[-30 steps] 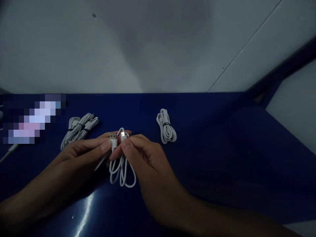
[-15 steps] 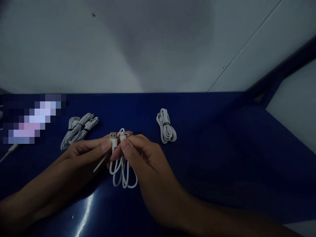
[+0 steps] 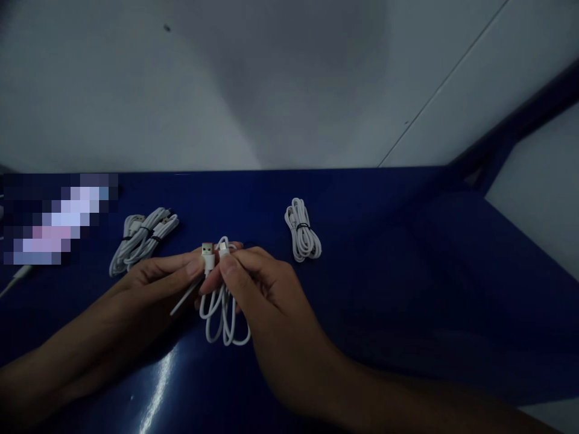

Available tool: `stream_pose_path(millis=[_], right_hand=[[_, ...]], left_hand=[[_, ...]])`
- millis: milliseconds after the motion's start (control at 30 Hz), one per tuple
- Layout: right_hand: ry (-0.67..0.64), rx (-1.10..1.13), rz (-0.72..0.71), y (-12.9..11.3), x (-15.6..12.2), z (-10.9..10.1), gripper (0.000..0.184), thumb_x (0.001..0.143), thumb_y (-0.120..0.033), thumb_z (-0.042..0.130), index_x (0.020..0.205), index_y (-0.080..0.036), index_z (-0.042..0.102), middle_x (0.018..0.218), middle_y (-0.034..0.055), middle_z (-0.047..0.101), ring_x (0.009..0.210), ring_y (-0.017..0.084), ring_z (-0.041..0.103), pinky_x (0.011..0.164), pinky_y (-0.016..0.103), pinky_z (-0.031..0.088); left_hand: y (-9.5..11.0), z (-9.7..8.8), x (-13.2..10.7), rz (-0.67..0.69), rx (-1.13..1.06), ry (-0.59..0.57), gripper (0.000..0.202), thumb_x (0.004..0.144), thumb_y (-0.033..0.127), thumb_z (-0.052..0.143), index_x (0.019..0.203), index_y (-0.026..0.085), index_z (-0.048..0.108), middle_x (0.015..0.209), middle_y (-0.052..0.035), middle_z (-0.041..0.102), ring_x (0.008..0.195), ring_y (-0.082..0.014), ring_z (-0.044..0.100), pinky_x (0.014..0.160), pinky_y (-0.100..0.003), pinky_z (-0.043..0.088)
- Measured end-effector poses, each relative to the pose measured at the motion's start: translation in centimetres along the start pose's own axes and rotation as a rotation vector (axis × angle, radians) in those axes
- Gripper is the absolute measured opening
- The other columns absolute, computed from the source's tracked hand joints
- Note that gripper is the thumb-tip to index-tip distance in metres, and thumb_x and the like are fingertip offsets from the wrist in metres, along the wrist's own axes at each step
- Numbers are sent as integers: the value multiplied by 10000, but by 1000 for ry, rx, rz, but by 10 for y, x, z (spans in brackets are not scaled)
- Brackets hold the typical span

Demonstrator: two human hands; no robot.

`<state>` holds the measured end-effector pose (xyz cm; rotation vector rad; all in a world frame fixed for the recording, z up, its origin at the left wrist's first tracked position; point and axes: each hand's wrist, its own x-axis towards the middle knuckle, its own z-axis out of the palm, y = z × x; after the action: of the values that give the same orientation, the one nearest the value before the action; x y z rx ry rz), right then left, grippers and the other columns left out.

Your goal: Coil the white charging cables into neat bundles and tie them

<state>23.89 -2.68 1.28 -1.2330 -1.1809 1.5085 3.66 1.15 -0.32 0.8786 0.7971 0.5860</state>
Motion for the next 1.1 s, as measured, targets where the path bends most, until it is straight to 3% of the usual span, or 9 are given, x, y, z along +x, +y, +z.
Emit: stream_pose_path(millis=[167,333,867,1100], right_hand=[[5,1,-12,0,-1,0,402,1159,-464,544,882,-239,730,954,4,677,787,148,592,759,328,487],[11,-7,1,0,-1,0,394,1163,-444,542,881,-241,728,882,-11,651,712,136,546,703,321,456],[0,-23,-10,2,0,0,399,1162,-470,534,893,-244,724,912,-7,656,715,141,533,709,324,447],[8,-4,-27,2,0,1,402,1164,-454,533,872,-241,709,964,-3,680,798,149,586,769,322,476]], left_hand=[[1,1,1,-3,19,-10,335,1147,402,559,994,231,803,1122,-58,721,1021,-212,588,942,-343,472],[1,0,0,-1,26,-16,341,1148,414,550,991,231,790,1244,-63,718,1159,-234,587,976,-337,467],[2,1,0,-4,41,3,339,1140,424,564,982,234,796,1017,-45,656,953,-200,532,888,-318,478],[2,0,-1,-4,37,-5,351,1146,422,554,966,233,788,1112,-37,684,945,-185,534,889,-302,477]])
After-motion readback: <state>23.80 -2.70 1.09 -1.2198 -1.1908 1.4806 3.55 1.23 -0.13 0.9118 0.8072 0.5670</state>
